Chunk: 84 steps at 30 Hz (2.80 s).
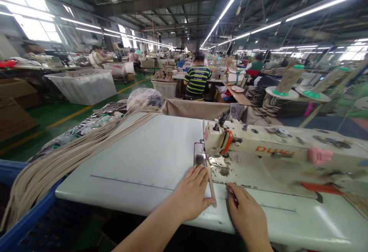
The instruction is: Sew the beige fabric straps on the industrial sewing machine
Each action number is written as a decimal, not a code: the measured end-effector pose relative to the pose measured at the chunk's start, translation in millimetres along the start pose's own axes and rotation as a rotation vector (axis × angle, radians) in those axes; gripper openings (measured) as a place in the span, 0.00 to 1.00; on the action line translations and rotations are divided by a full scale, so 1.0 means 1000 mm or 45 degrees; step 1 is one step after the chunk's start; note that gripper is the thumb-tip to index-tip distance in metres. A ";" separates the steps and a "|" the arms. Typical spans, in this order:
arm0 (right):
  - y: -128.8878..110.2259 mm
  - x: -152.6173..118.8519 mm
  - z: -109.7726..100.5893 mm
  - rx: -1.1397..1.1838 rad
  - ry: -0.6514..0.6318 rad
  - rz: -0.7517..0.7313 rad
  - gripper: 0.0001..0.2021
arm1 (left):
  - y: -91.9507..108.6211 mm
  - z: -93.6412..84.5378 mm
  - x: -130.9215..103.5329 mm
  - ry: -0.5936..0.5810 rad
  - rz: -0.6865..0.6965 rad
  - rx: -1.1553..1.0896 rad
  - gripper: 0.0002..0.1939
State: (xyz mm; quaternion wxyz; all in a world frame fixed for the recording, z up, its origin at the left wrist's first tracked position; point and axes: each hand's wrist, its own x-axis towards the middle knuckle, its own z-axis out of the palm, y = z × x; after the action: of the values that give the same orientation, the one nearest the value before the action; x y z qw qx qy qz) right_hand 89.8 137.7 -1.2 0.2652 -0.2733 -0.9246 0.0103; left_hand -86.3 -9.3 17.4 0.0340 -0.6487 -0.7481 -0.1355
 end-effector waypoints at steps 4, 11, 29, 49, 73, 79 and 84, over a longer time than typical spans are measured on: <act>-0.004 -0.001 -0.001 0.021 0.001 0.020 0.14 | 0.001 0.002 0.001 -0.003 -0.011 -0.010 0.44; -0.007 -0.003 -0.002 0.022 0.006 0.063 0.15 | 0.001 0.006 0.000 0.064 0.008 0.009 0.42; -0.005 -0.003 -0.003 0.028 -0.065 0.073 0.16 | -0.019 0.019 0.022 0.073 -0.011 0.007 0.33; -0.003 -0.005 0.001 0.028 -0.024 0.043 0.15 | -0.031 -0.002 0.040 -0.072 -0.142 -0.240 0.26; -0.007 -0.001 -0.003 0.076 -0.017 0.105 0.15 | -0.089 0.021 0.111 0.105 -0.021 -0.434 0.18; -0.005 -0.003 -0.001 0.108 -0.025 0.122 0.16 | -0.101 0.013 0.103 0.090 -0.021 -0.389 0.08; -0.005 -0.003 0.000 0.110 -0.033 0.139 0.15 | -0.104 0.007 0.102 0.050 -0.040 -0.392 0.05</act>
State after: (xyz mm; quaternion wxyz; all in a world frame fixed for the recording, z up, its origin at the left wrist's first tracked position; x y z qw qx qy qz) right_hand 89.2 131.7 -2.1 0.2639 -0.3114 -0.9103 0.0681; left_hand -203.5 77.6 17.6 -0.0533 -0.6318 -0.7276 -0.2617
